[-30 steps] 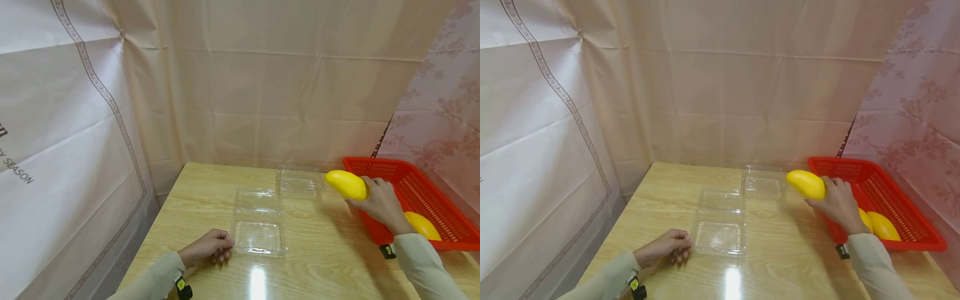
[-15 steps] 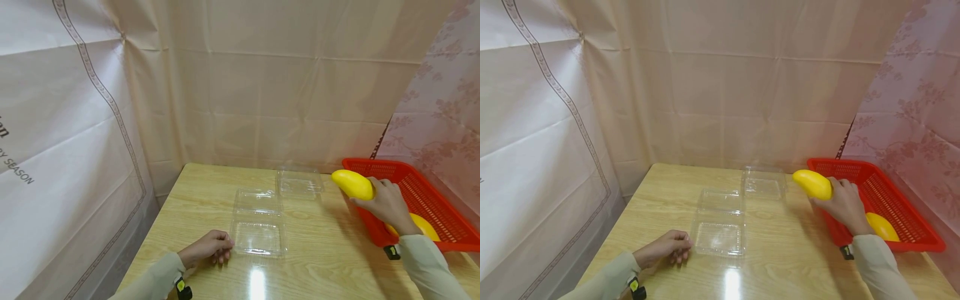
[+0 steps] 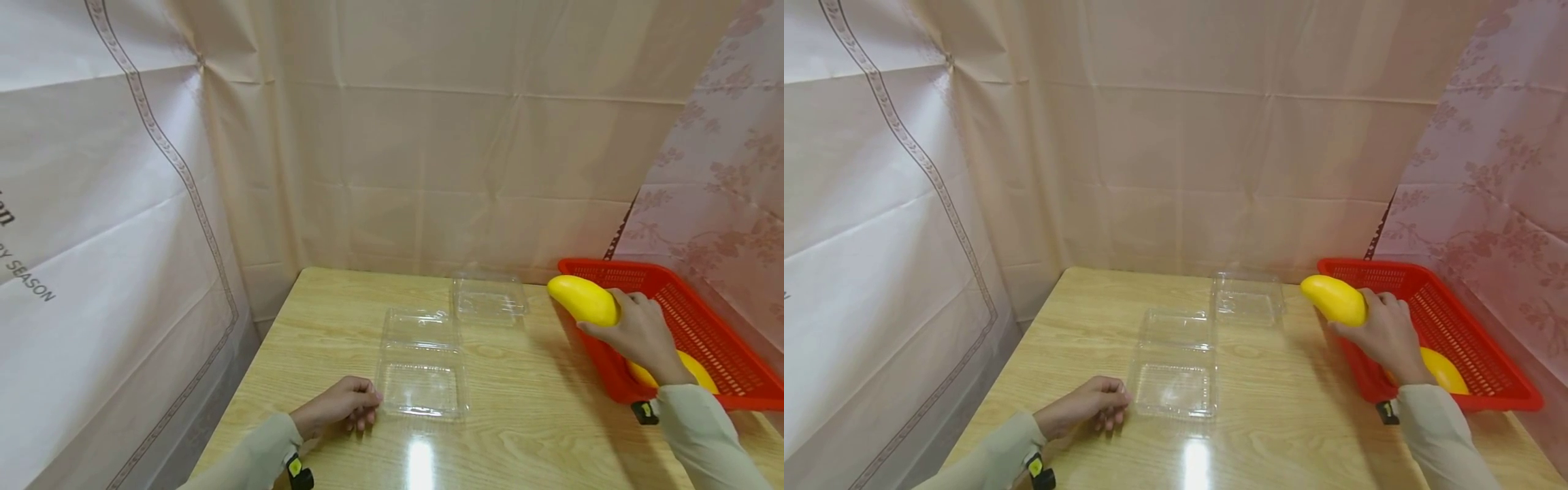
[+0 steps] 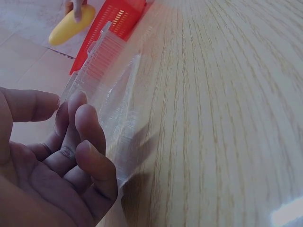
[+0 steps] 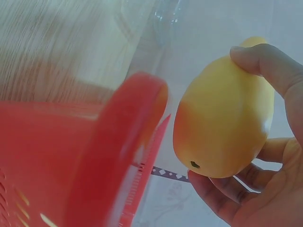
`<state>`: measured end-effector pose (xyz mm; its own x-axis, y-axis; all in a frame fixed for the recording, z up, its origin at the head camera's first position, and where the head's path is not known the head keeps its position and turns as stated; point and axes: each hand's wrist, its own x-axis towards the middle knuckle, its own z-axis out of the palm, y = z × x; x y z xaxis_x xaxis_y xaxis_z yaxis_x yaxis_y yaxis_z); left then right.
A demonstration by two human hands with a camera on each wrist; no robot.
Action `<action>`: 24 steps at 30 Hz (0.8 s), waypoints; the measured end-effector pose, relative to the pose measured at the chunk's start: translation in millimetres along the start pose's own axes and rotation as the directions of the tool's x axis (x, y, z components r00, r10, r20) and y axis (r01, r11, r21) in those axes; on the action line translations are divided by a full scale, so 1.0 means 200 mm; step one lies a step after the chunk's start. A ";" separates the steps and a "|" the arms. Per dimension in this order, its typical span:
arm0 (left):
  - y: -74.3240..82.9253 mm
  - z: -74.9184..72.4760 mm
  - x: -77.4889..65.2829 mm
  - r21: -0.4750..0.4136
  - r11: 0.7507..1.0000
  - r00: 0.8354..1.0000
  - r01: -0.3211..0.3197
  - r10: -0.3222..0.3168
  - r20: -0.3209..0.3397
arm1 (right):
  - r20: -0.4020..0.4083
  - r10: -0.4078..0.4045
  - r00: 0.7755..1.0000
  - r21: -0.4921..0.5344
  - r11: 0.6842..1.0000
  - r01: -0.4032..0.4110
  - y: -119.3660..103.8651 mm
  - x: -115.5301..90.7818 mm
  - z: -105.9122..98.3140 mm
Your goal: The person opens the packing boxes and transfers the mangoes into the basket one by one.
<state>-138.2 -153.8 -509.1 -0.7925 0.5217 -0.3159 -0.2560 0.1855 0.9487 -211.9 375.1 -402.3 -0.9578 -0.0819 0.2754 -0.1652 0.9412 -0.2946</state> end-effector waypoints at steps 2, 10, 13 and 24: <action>0.00 0.00 0.00 0.004 1.000 1.000 -0.002 0.002 -0.001 | -0.006 -0.003 1.000 0.001 1.000 0.003 0.01 0.00 0.00; 0.01 0.01 -0.01 -0.003 1.000 1.000 0.011 -0.011 0.002 | -0.011 -0.002 1.000 -0.002 1.000 0.002 0.04 -0.01 -0.01; 0.00 0.01 -0.01 -0.006 1.000 1.000 0.006 -0.006 -0.001 | -0.007 0.011 1.000 -0.007 1.000 -0.011 0.05 -0.01 -0.02; 0.00 0.01 -0.01 -0.003 1.000 1.000 0.008 -0.008 -0.010 | -0.024 0.044 0.999 -0.018 0.999 -0.045 0.11 -0.04 -0.04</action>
<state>-136.3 -152.3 -507.9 -0.7960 0.5118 -0.3233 -0.2641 0.1870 0.9462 -206.8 398.2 -403.2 -0.9583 -0.0320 0.2841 -0.1176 0.9498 -0.2898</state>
